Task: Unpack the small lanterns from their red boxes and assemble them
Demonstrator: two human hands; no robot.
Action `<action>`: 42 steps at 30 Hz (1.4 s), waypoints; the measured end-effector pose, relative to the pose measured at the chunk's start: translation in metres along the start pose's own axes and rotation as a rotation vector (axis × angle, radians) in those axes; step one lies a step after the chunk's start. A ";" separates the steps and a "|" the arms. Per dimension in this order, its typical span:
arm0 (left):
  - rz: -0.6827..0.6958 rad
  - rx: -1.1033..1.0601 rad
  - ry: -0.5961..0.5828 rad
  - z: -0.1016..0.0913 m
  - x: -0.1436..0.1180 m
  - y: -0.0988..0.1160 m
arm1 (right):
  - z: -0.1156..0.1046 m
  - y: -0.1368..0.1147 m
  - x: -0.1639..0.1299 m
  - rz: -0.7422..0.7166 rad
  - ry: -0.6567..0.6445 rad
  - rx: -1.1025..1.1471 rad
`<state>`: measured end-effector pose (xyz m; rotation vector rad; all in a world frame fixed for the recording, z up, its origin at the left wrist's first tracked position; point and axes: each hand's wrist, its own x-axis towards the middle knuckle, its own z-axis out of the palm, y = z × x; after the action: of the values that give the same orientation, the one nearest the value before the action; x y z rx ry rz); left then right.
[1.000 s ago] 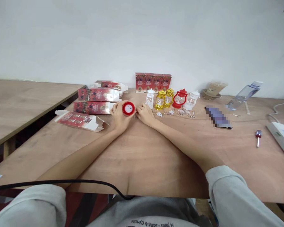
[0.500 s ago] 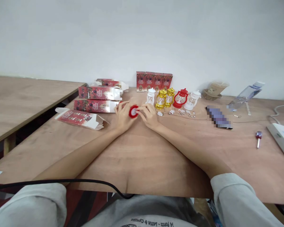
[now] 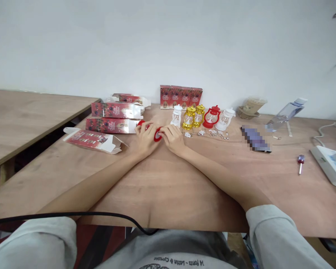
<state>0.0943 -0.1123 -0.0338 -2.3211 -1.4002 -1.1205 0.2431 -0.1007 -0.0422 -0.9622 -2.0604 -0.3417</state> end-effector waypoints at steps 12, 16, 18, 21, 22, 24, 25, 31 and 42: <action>-0.068 -0.025 0.038 0.000 0.003 0.002 | 0.000 -0.004 -0.001 0.006 0.047 0.025; -0.039 -0.011 0.047 0.001 0.002 0.003 | 0.000 -0.001 -0.002 0.048 0.060 0.023; -0.037 -0.008 0.060 0.002 0.002 0.002 | 0.000 -0.001 -0.002 0.067 0.061 0.022; -0.045 0.001 0.062 0.003 0.002 0.001 | 0.000 -0.001 -0.001 0.060 0.052 0.025; -0.042 0.005 0.055 0.003 0.002 0.001 | 0.000 -0.001 -0.001 0.052 0.046 0.027; -0.026 0.012 0.035 0.003 0.001 0.000 | -0.001 -0.002 -0.001 0.037 0.043 0.028; -0.016 0.014 0.029 0.003 0.001 0.000 | -0.001 -0.002 0.000 0.028 0.045 0.029; -0.014 0.024 -0.002 0.003 0.001 -0.001 | -0.001 0.002 0.000 0.004 0.019 0.018; -0.220 0.031 0.057 0.003 0.005 -0.006 | 0.013 0.004 0.001 0.066 0.063 0.071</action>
<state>0.0925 -0.1042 -0.0338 -2.1362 -1.6705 -1.2034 0.2381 -0.0911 -0.0496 -0.9624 -1.9663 -0.2591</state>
